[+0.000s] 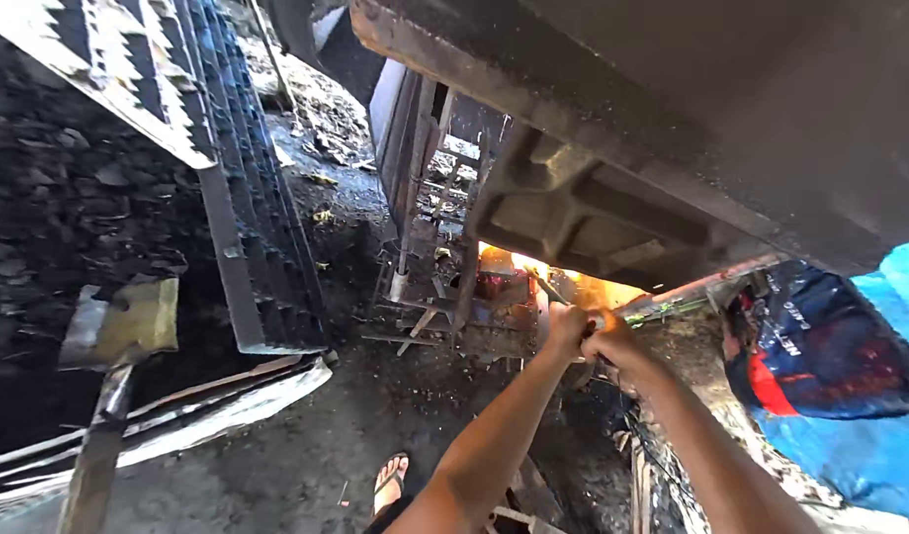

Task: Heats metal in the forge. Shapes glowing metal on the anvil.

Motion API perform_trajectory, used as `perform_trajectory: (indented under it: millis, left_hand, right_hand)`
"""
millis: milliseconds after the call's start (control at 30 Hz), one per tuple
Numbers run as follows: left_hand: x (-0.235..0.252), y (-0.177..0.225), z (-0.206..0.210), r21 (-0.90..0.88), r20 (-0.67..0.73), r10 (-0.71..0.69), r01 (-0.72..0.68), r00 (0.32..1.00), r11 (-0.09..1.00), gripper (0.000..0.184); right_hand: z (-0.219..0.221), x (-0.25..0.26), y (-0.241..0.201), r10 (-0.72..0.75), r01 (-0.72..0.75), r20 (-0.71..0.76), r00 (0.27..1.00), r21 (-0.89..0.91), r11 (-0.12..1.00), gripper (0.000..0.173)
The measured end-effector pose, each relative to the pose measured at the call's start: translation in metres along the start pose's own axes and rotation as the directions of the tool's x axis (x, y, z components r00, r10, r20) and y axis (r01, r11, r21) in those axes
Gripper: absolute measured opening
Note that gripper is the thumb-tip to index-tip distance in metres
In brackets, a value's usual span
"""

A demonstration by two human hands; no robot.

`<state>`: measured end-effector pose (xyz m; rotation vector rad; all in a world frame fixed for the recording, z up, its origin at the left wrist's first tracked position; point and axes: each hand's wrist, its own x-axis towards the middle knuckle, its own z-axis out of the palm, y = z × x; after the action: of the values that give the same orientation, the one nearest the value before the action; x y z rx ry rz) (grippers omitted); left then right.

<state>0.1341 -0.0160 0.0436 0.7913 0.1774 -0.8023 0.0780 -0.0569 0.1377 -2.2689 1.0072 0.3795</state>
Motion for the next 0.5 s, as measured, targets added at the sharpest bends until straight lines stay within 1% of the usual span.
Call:
perform_trajectory:
  millis: [33, 67, 133, 200, 300, 367, 433, 467, 500]
  left_hand:
    - [-0.008, 0.007, 0.000, -0.053, 0.063, 0.012, -0.009, 0.998, 0.999, 0.007]
    - [-0.017, 0.010, 0.001, -0.093, 0.107, 0.014, -0.004, 0.994, 0.996, 0.005]
    - [-0.041, 0.007, 0.002, -0.128, 0.173, 0.009, 0.013, 0.985, 0.992, 0.007]
    - [-0.061, 0.004, 0.003, -0.144, 0.179, 0.018, 0.008, 0.984, 0.990, 0.010]
    - [-0.077, 0.004, 0.006, -0.152, 0.157, 0.029, -0.005, 0.987, 0.988, 0.011]
    - [-0.093, -0.002, 0.003, -0.147, 0.170, 0.016, 0.010, 0.985, 0.989, 0.012]
    - [-0.109, -0.002, 0.000, -0.138, 0.197, 0.057, -0.030, 0.979, 0.990, 0.025]
    - [-0.120, -0.007, -0.002, -0.126, 0.200, 0.076, -0.051, 0.977, 0.991, 0.033]
    - [-0.135, -0.013, -0.004, -0.115, 0.199, 0.076, -0.054, 0.977, 0.992, 0.037]
  right_hand:
    - [-0.005, -0.010, -0.011, -0.008, 0.006, -0.025, 1.000, -0.053, 0.999, 0.082]
    - [-0.008, -0.020, -0.016, -0.013, 0.008, -0.044, 0.999, -0.100, 0.995, 0.083]
    - [-0.009, -0.048, -0.015, -0.021, 0.011, -0.058, 0.998, -0.158, 0.987, 0.079]
    - [-0.009, -0.073, -0.010, -0.042, 0.028, -0.075, 0.996, -0.184, 0.982, 0.076]
    - [-0.008, -0.094, -0.011, -0.029, 0.007, -0.109, 0.994, -0.194, 0.981, 0.073]
    - [-0.001, -0.113, -0.007, -0.026, -0.001, -0.129, 0.991, -0.202, 0.979, 0.071]
    - [0.007, -0.129, 0.004, -0.061, 0.026, -0.175, 0.983, -0.195, 0.980, 0.073]
    - [0.013, -0.141, 0.014, -0.054, 0.023, -0.189, 0.980, -0.159, 0.987, 0.072]
    - [0.019, -0.155, 0.026, -0.039, 0.016, -0.198, 0.979, -0.120, 0.993, 0.070]
